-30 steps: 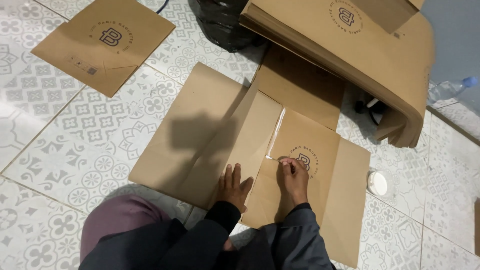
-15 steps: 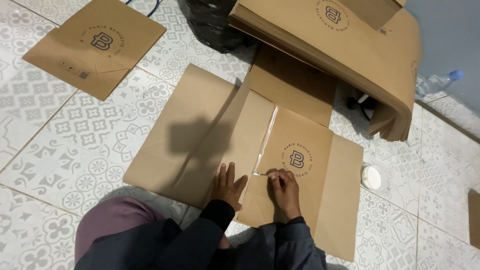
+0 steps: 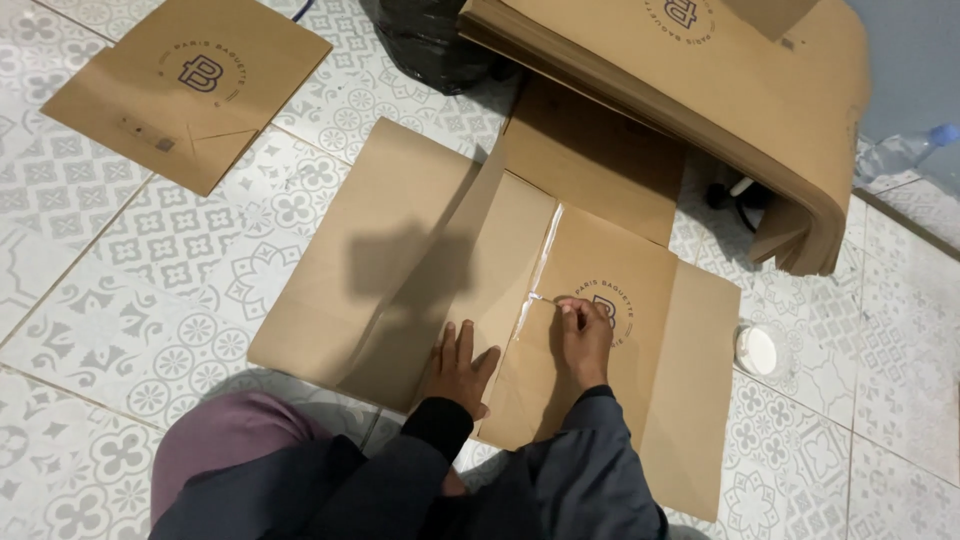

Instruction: The person sits on the floor and assembles flat paper bags by folding the side flaps inward. They use a small brush to apply a white adhesive substance along the center seam of the bag and then press the flaps down to secure them.

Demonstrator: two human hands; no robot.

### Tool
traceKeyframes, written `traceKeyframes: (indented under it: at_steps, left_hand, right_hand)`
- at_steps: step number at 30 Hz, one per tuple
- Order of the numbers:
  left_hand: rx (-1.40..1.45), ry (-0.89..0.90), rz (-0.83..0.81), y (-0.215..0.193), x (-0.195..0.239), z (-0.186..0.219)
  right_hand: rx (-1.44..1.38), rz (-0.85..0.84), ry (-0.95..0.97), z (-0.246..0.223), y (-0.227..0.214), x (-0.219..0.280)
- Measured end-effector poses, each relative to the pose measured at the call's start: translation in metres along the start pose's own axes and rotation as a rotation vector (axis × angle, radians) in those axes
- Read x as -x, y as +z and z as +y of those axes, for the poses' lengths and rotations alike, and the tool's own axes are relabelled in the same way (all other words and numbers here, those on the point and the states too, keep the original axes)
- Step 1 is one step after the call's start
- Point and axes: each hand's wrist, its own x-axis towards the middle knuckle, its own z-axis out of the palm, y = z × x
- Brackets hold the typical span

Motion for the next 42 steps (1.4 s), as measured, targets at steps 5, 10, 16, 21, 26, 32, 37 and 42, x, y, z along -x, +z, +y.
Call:
traceKeyframes:
  at_steps: [5,10,16,21,26,32,37,42]
  left_hand:
    - [-0.045,-0.007,-0.02,-0.007,0.006,0.0]
    - [-0.063,-0.027,-0.049,-0.008,0.007,0.002]
    - [-0.141,-0.04,-0.057,-0.012,0.009,0.004]
    - [-0.175,-0.034,-0.044,-0.009,0.007,0.003]
    - [-0.202,-0.041,-0.021,-0.003,0.005,0.001]
    - [-0.188,-0.036,0.029,0.009,-0.002,-0.004]
    - [-0.215,-0.031,0.055,0.013,-0.002,-0.006]
    - [-0.125,-0.017,0.111,0.019,-0.006,-0.009]
  right_hand:
    - [-0.032,-0.058,0.011,-0.017,-0.009,0.027]
    - [-0.053,-0.147,0.022,-0.013,-0.016,0.059]
    - [-0.11,-0.162,0.026,-0.013,-0.019,0.068]
    - [-0.099,-0.062,-0.003,-0.012,-0.012,0.039]
    - [-0.073,-0.025,-0.025,0.004,0.001,0.024]
    - [-0.075,-0.075,-0.006,-0.007,-0.011,0.06]
    - [-0.049,-0.118,-0.033,-0.008,-0.018,0.096]
    - [-0.087,-0.124,-0.074,0.0,-0.017,0.109]
